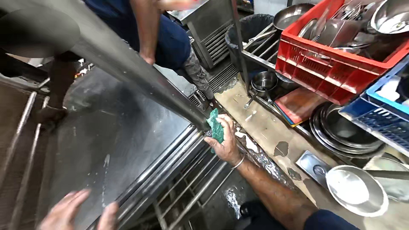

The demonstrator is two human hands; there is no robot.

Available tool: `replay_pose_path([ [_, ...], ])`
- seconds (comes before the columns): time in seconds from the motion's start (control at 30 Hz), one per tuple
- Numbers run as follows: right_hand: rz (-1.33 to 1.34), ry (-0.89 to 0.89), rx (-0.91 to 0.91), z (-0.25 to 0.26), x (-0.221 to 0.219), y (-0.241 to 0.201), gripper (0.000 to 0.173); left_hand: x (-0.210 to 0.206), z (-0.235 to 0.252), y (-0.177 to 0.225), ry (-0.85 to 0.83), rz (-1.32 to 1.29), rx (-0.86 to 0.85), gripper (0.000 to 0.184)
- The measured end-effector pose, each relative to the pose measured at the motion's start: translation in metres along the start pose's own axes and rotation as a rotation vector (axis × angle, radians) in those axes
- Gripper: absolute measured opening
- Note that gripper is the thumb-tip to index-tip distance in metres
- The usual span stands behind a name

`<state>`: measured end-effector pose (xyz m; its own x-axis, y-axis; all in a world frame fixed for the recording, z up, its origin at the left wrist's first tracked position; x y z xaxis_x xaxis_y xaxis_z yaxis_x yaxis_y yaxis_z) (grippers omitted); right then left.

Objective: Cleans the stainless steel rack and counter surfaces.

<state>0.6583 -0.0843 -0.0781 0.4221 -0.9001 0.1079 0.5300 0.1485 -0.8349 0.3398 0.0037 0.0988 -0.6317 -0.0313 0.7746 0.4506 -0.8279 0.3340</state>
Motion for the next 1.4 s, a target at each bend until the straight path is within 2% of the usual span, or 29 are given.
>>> replay_pose_path([
  [0.07, -0.016, -0.034, 0.039, -0.004, -0.002, 0.007, 0.069, -0.044, 0.028, 0.006, -0.278, 0.057, 0.059, 0.079],
  [0.13, -0.047, -0.099, 0.036, -0.017, -0.007, 0.027, 0.071, -0.072, 0.038, -0.003, -0.454, 0.251, 0.163, 0.093],
  [0.23, -0.075, -0.215, -0.095, -0.053, -0.020, 0.097, 0.073, -0.083, 0.043, -0.011, -0.562, 0.359, 0.342, 0.083],
  [0.33, -0.039, -0.483, -0.345, -0.097, -0.028, 0.182, 0.071, -0.083, 0.038, -0.017, -0.613, 0.392, 0.492, 0.076],
  [0.4, 0.033, -0.635, -0.503, -0.111, -0.029, 0.216, 0.073, -0.082, 0.037, -0.018, -0.604, 0.413, 0.557, 0.071],
  [0.43, 0.107, -0.682, -0.579, -0.110, -0.028, 0.219, 0.073, -0.081, 0.037, -0.018, -0.593, 0.418, 0.581, 0.069],
  [0.53, 0.381, -0.668, -0.654, -0.073, -0.014, 0.169, 0.065, -0.082, 0.038, -0.015, -0.555, 0.414, 0.612, 0.070],
  [0.6, 0.469, -0.646, -0.513, -0.027, -0.005, 0.114, 0.062, -0.082, 0.037, -0.016, -0.519, 0.425, 0.633, 0.070],
  [0.67, 0.426, -0.648, -0.258, 0.019, -0.014, 0.076, 0.079, -0.081, 0.036, -0.017, -0.490, 0.437, 0.653, 0.072],
  [0.7, 0.365, -0.643, -0.188, 0.034, -0.019, 0.066, 0.078, -0.080, 0.035, -0.016, -0.478, 0.438, 0.655, 0.072],
  [0.77, 0.297, -0.636, -0.176, 0.046, -0.025, 0.063, 0.073, -0.080, 0.038, -0.016, -0.478, 0.432, 0.652, 0.073],
  [0.87, 0.277, -0.664, -0.208, 0.034, -0.036, 0.089, 0.071, -0.081, 0.037, -0.019, -0.476, 0.430, 0.678, 0.075],
  [0.93, 0.232, -0.753, -0.279, 0.011, -0.049, 0.125, 0.069, -0.078, 0.036, -0.019, -0.454, 0.440, 0.674, 0.076],
  [1.07, 0.061, -1.001, -0.585, -0.054, -0.066, 0.236, 0.064, -0.078, 0.039, -0.019, -0.428, 0.457, 0.661, 0.080],
  [1.13, 0.032, -1.082, -0.695, -0.073, -0.075, 0.259, 0.069, -0.076, 0.036, -0.015, -0.405, 0.466, 0.652, 0.079],
  [1.2, 0.087, -1.055, -0.707, -0.059, -0.076, 0.238, 0.072, -0.075, 0.039, -0.016, -0.415, 0.451, 0.641, 0.077],
  [1.23, 0.155, -1.011, -0.683, -0.041, -0.070, 0.214, 0.069, -0.077, 0.040, -0.017, -0.422, 0.440, 0.636, 0.077],
  [1.33, 0.309, -0.958, -0.491, 0.018, -0.056, 0.118, 0.068, -0.077, 0.036, -0.018, -0.429, 0.437, 0.642, 0.080],
  [1.4, 0.332, -0.935, -0.348, 0.043, -0.054, 0.085, 0.073, -0.077, 0.037, -0.015, -0.426, 0.432, 0.643, 0.080],
])
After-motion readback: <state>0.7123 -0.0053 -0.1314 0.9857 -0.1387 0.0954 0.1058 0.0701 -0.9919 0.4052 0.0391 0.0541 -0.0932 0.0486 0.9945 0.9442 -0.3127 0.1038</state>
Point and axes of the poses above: each hand's wrist, its own z-axis towards the middle knuckle, its own x-axis out of the back of the hand, y = z × x, the point moved 7 cm from there along z, towards the middle knuckle, and after that the axes turned 11 degrees about -z, right-handed, at the moved point
